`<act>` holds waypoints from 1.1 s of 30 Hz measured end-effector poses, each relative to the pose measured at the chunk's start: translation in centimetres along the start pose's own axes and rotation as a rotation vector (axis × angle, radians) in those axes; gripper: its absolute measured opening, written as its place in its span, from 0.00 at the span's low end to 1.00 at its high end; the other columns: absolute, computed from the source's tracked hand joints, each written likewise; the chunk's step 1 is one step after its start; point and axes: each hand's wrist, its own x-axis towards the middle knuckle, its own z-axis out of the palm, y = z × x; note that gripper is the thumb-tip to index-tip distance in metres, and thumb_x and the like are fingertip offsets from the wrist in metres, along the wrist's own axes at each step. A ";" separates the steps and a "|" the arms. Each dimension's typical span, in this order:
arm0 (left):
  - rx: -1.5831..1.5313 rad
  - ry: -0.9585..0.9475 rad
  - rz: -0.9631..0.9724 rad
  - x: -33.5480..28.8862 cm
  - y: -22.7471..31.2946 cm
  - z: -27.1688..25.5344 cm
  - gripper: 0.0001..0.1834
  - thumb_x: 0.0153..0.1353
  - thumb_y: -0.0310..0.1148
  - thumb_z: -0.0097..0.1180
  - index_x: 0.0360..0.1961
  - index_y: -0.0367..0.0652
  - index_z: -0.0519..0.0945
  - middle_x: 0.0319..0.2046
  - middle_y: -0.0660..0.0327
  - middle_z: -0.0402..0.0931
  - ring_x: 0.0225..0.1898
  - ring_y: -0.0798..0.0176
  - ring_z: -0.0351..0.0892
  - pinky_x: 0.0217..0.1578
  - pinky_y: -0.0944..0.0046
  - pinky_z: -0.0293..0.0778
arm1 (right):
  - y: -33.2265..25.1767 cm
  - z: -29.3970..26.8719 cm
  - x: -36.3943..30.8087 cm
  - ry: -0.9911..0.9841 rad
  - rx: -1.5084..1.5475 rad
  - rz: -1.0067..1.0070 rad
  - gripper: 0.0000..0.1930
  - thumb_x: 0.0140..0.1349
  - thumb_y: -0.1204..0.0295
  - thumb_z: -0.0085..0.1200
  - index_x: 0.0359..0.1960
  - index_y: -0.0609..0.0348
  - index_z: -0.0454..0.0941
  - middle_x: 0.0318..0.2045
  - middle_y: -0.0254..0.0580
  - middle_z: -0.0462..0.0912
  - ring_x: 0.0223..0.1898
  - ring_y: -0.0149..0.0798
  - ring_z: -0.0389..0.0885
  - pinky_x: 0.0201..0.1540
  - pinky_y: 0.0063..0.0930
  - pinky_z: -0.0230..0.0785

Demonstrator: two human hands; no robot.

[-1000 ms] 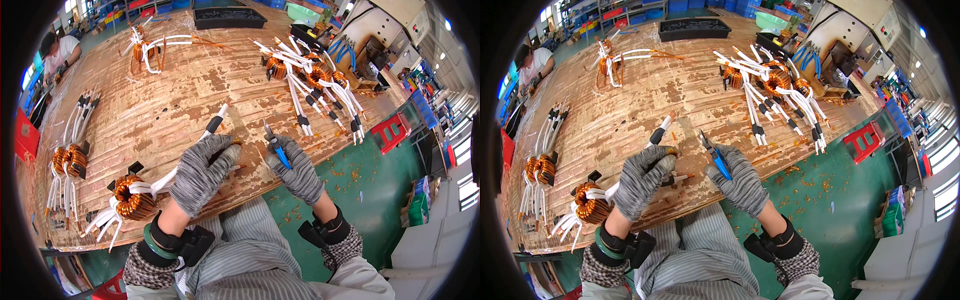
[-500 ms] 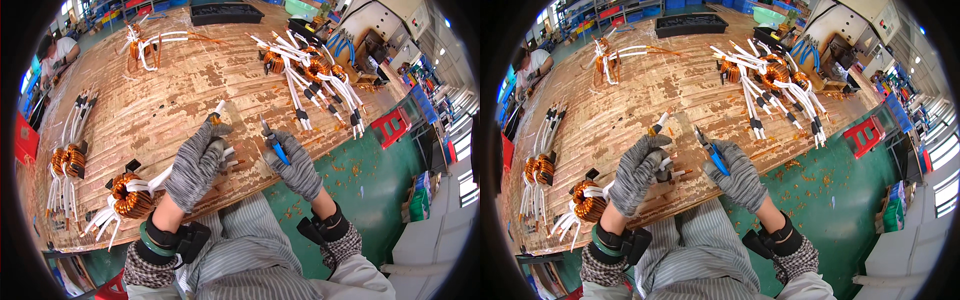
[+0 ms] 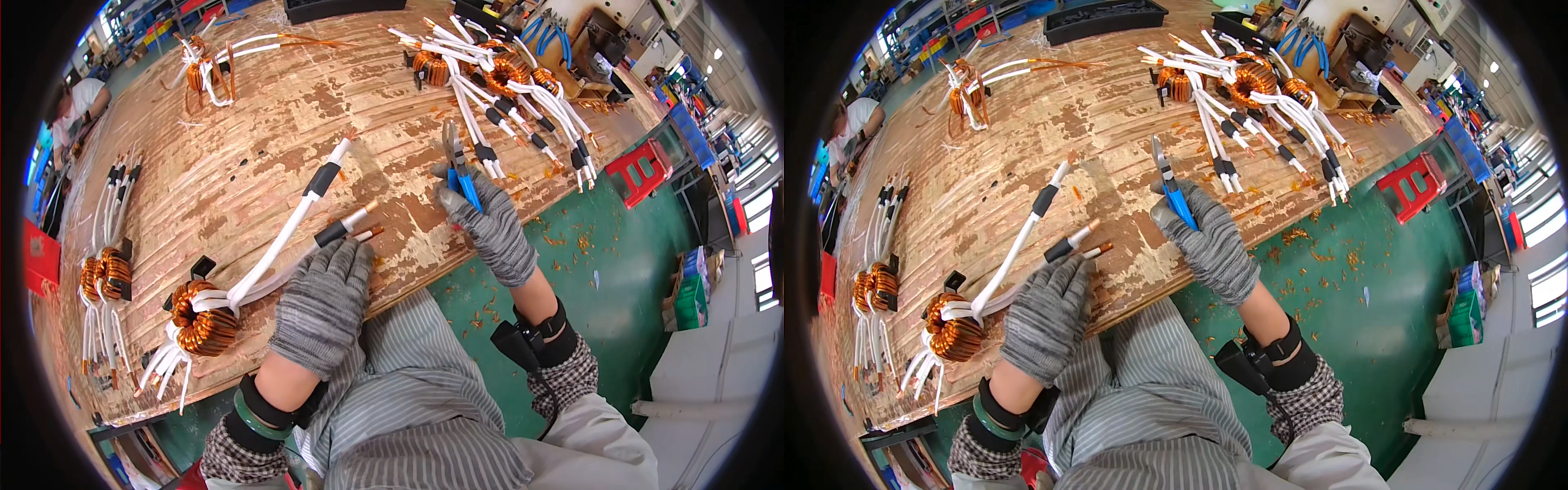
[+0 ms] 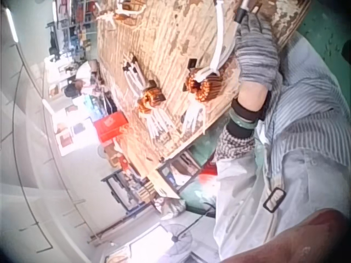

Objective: Cutting and preparing wires on copper induction coils using pliers.

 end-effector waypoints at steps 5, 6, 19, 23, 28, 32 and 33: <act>0.296 -0.130 -0.129 2.5 -1.0 1.1 0.19 0.53 0.35 0.48 0.45 0.38 0.72 0.42 0.50 0.72 0.45 0.51 0.71 0.43 0.56 0.69 | -0.2 0.4 -0.3 -0.004 -0.006 -0.028 0.16 0.58 0.65 0.50 0.46 0.58 0.70 0.29 0.30 0.70 0.29 0.24 0.66 0.36 0.19 0.63; 0.316 -0.183 -0.175 2.8 -1.3 1.1 0.18 0.53 0.35 0.48 0.44 0.38 0.73 0.41 0.50 0.73 0.43 0.51 0.72 0.42 0.55 0.70 | -0.2 0.5 -0.3 -0.001 -0.005 -0.038 0.16 0.59 0.65 0.50 0.46 0.58 0.70 0.29 0.30 0.70 0.29 0.24 0.66 0.36 0.18 0.63; -1.200 0.195 -0.504 1.6 -2.3 -2.8 0.10 0.59 0.28 0.50 0.41 0.37 0.75 0.28 0.63 0.74 0.30 0.72 0.71 0.34 0.71 0.68 | -1.8 2.3 -3.1 0.005 -0.981 -0.336 0.26 0.53 0.59 0.51 0.48 0.67 0.67 0.40 0.57 0.72 0.45 0.54 0.70 0.50 0.41 0.63; -1.137 0.214 -0.485 1.6 -2.0 -3.1 0.11 0.58 0.27 0.50 0.42 0.36 0.76 0.30 0.61 0.75 0.32 0.71 0.73 0.35 0.71 0.69 | -2.1 2.7 -3.1 -0.024 -0.978 -0.319 0.27 0.54 0.58 0.50 0.49 0.66 0.66 0.41 0.59 0.72 0.45 0.55 0.69 0.50 0.42 0.63; -1.179 0.276 -0.476 1.5 -2.0 -2.4 0.11 0.57 0.25 0.51 0.42 0.35 0.76 0.32 0.58 0.76 0.33 0.70 0.75 0.37 0.71 0.71 | -2.9 3.5 -2.9 -0.093 -0.963 -0.275 0.28 0.55 0.56 0.48 0.51 0.65 0.65 0.44 0.62 0.70 0.48 0.57 0.68 0.53 0.43 0.60; -1.139 0.356 -0.403 1.5 -1.8 -2.0 0.10 0.56 0.25 0.52 0.40 0.35 0.77 0.32 0.56 0.76 0.33 0.68 0.75 0.36 0.70 0.71 | -3.4 4.3 -2.7 -0.090 -1.000 -0.254 0.29 0.55 0.55 0.48 0.52 0.66 0.65 0.43 0.62 0.71 0.48 0.57 0.68 0.54 0.43 0.60; -1.089 0.366 -0.404 1.4 -1.8 -2.0 0.10 0.55 0.25 0.53 0.39 0.35 0.78 0.32 0.55 0.76 0.32 0.66 0.75 0.36 0.69 0.71 | -3.5 4.4 -2.7 -0.072 -1.027 -0.274 0.29 0.55 0.55 0.48 0.52 0.66 0.64 0.43 0.62 0.71 0.47 0.57 0.69 0.54 0.43 0.59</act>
